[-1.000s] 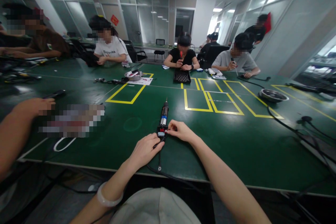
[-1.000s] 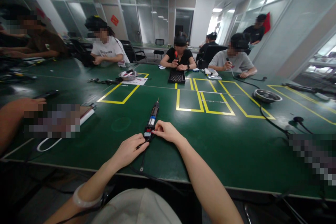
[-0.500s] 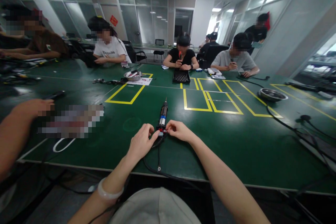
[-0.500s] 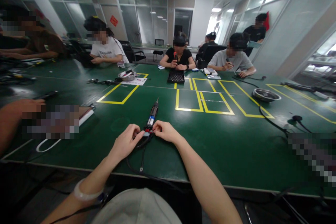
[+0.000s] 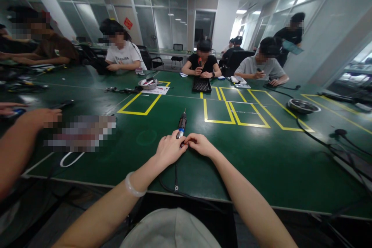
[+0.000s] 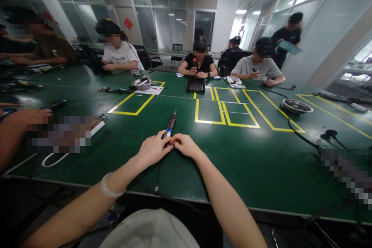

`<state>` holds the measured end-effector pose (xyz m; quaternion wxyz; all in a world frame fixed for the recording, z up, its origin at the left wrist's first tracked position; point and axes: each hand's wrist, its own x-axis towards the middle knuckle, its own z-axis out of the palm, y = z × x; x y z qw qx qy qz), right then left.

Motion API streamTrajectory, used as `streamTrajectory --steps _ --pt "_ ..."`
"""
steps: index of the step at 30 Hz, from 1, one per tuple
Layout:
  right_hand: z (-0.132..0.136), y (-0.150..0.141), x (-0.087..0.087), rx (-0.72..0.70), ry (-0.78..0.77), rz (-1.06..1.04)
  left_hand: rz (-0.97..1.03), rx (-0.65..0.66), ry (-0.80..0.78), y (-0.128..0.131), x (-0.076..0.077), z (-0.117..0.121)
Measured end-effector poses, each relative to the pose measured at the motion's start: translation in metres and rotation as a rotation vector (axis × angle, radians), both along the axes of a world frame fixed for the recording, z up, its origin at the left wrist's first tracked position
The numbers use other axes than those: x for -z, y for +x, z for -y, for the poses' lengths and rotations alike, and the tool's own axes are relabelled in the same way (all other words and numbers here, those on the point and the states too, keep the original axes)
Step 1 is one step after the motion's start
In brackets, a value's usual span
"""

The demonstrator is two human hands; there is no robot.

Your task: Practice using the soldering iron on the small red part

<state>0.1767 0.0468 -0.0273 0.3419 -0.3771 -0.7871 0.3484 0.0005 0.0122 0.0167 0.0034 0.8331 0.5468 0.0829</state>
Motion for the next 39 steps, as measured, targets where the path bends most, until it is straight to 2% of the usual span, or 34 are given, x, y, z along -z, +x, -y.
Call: streamTrajectory --steps 4,8,19,24,28,31,36,39 --pt "-0.002 0.002 0.003 0.028 0.036 -0.011 -0.025 0.003 -0.026 -0.008 0.002 -0.005" --pt "-0.004 0.005 0.003 0.040 0.020 0.009 -0.040 -0.018 -0.019 -0.030 0.005 -0.013" --pt "-0.003 0.007 0.001 0.061 -0.009 0.045 -0.121 -0.217 -0.024 -0.133 0.018 -0.058" --pt "-0.004 0.008 0.003 0.068 -0.005 0.048 -0.081 -0.377 -0.065 -0.176 0.022 -0.090" --pt "-0.004 0.008 0.004 0.072 -0.021 0.041 -0.067 -0.442 -0.075 -0.206 0.023 -0.113" --pt "-0.004 0.007 0.003 0.062 -0.028 0.034 -0.132 -0.457 -0.022 -0.214 0.021 -0.117" --pt "-0.002 0.007 -0.001 0.061 -0.043 0.035 -0.204 -0.484 0.167 -0.202 0.013 -0.102" --pt "-0.001 0.007 -0.003 0.063 -0.045 0.048 -0.220 -0.474 0.170 -0.197 0.010 -0.096"
